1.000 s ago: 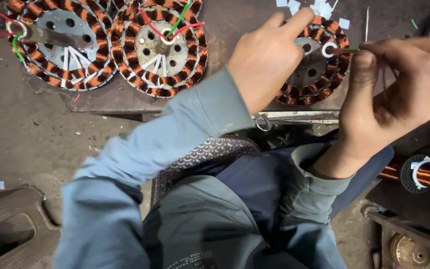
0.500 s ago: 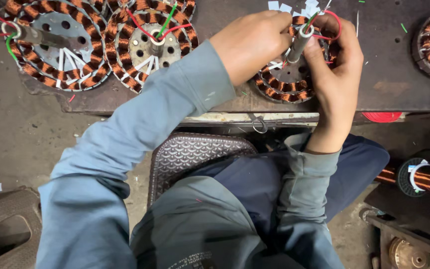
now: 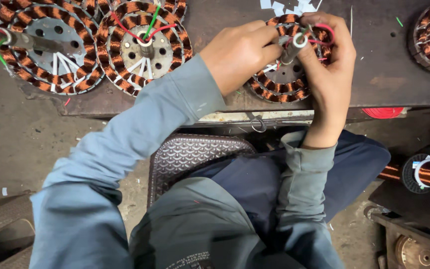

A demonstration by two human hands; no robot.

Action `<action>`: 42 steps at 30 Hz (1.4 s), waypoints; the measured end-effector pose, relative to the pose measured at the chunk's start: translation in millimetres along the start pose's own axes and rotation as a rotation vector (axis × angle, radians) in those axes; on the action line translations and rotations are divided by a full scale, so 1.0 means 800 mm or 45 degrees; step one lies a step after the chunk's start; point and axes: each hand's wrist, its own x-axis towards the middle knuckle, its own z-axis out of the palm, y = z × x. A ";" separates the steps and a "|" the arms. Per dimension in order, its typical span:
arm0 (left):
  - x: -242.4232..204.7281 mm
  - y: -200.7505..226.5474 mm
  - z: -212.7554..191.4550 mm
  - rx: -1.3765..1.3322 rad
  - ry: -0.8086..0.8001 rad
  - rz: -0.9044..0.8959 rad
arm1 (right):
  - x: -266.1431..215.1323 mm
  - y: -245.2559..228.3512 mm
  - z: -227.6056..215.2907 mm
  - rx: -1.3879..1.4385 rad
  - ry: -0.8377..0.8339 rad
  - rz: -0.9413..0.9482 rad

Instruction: The person sits at a workbench and winds red and green wires around the slots of circular motor stators. They use their hands to thread and secure the wires, occasionally using a small tool to adjust the windings. Multiple stators are arranged on the table, and the person works on them one at a time.

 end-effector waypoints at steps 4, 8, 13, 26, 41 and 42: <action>-0.001 0.003 0.002 0.049 0.026 0.048 | 0.001 0.000 0.000 0.006 0.060 0.074; -0.011 0.005 0.005 0.041 0.039 0.027 | -0.003 0.004 -0.001 0.062 0.000 0.035; -0.007 0.013 0.008 -0.049 0.131 -0.137 | -0.003 0.007 -0.003 0.039 0.017 0.007; -0.002 0.025 0.001 -0.292 0.195 -0.287 | -0.002 0.002 0.000 -0.018 0.042 -0.011; 0.001 0.086 -0.002 0.150 0.095 -0.516 | -0.005 -0.001 -0.001 0.035 0.032 0.014; 0.003 0.084 0.001 0.111 0.113 -0.528 | -0.004 -0.003 -0.001 0.044 0.025 0.011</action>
